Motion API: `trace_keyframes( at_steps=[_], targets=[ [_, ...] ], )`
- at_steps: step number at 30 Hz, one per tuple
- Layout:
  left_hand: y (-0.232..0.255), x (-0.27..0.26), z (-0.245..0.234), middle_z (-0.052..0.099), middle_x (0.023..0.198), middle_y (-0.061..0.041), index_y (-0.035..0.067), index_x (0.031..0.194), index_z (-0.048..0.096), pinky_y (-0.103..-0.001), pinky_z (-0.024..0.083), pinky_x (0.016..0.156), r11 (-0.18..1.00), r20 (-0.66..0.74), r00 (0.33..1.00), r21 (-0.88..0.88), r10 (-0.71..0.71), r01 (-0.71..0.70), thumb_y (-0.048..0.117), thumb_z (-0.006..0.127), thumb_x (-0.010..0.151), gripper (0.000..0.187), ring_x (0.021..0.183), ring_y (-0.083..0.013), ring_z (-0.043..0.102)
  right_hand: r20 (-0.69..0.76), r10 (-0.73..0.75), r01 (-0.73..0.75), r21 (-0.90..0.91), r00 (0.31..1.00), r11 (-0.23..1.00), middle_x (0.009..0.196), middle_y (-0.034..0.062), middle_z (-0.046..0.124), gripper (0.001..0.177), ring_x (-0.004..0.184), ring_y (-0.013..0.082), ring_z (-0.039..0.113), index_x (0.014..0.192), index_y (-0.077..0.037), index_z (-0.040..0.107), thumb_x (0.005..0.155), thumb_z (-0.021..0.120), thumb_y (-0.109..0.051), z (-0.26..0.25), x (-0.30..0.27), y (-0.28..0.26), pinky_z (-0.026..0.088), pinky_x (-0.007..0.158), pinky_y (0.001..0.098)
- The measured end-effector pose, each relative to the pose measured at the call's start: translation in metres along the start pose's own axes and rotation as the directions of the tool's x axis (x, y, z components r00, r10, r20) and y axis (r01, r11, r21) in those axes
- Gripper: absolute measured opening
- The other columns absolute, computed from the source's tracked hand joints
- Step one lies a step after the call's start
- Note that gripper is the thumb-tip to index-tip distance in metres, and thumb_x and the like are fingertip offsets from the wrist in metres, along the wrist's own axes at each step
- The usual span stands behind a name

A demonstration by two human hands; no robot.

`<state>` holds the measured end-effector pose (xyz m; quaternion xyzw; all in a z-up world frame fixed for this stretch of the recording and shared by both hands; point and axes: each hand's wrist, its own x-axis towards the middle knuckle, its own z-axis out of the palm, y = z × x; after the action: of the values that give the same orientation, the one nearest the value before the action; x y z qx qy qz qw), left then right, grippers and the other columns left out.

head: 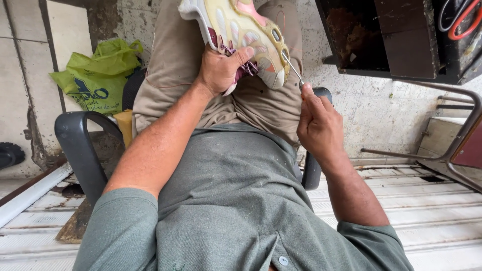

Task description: Hand-sewing the sole of a sneaker using a hook needle and thread to repair it.

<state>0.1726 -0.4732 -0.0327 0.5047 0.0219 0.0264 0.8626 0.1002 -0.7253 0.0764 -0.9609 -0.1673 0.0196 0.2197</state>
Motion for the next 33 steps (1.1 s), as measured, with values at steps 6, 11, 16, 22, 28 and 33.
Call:
trace_keyframes(
  at_steps=[6,11,16,22,28,33],
  targets=[
    [-0.004,0.000,0.001,0.072,0.122,-0.011,0.004,0.124,0.066,-0.045,0.063,0.104,0.991,0.014,1.000,-0.135,-0.009,0.011,-0.003,0.073,0.095,0.032,0.117,-0.0255,0.069,-0.061,-0.011,0.010,-0.014,0.998,1.000,0.091,0.0067,0.059,0.040,0.067,0.0228,0.053,0.153,-0.014,0.054,0.113,0.055,-0.011,0.015,-0.010,0.006,0.048,0.052,0.0421],
    [-0.007,-0.001,-0.001,0.073,0.121,-0.009,0.006,0.123,0.067,-0.044,0.063,0.103,0.996,-0.027,0.999,-0.085,-0.021,0.018,-0.001,0.076,0.093,0.033,0.115,-0.0234,0.070,-0.017,0.013,-0.013,-0.013,1.000,1.000,0.090,0.0081,0.058,0.037,0.066,0.0238,0.053,0.149,-0.011,0.058,0.112,0.054,-0.012,0.005,-0.006,-0.002,0.049,0.053,0.0427],
    [0.007,-0.001,-0.001,0.071,0.125,-0.009,0.005,0.126,0.065,-0.040,0.056,0.111,1.000,0.049,0.999,-0.015,-0.013,0.014,0.003,0.073,0.097,0.030,0.121,-0.0227,0.066,0.068,0.049,-0.050,0.012,0.996,0.999,0.085,0.0115,0.060,0.034,0.063,0.0214,0.051,0.143,-0.003,0.061,0.111,0.052,-0.009,-0.012,0.009,-0.012,0.046,0.049,0.0377],
    [0.012,0.001,-0.004,0.071,0.127,-0.012,0.003,0.125,0.068,-0.042,0.060,0.109,0.996,0.062,0.994,0.001,-0.091,0.091,0.005,0.072,0.098,0.028,0.122,-0.0250,0.067,0.010,0.062,-0.062,0.044,0.998,0.997,0.085,0.0095,0.060,0.038,0.065,0.0231,0.051,0.147,-0.011,0.060,0.110,0.055,-0.011,0.008,0.013,-0.004,0.045,0.051,0.0404],
    [0.010,0.003,-0.007,0.068,0.132,-0.016,0.001,0.130,0.064,-0.045,0.058,0.113,0.991,0.096,0.989,-0.062,-0.113,0.119,0.001,0.070,0.099,0.031,0.126,-0.0290,0.066,-0.140,-0.044,0.076,0.230,0.989,0.970,0.106,0.0199,0.074,0.033,0.085,0.0274,0.068,0.140,0.007,0.060,0.107,0.054,0.002,0.025,0.017,-0.002,0.058,0.073,0.0379],
    [0.007,0.007,-0.007,0.069,0.132,-0.016,-0.001,0.129,0.066,-0.046,0.058,0.112,0.971,0.101,0.980,-0.153,-0.171,0.185,0.000,0.070,0.099,0.031,0.124,-0.0285,0.066,-0.065,0.065,-0.039,0.350,0.996,0.936,0.107,0.0179,0.076,0.036,0.085,0.0230,0.072,0.137,0.011,0.061,0.102,0.054,0.003,0.018,0.029,-0.003,0.061,0.080,0.0353]
  ],
)
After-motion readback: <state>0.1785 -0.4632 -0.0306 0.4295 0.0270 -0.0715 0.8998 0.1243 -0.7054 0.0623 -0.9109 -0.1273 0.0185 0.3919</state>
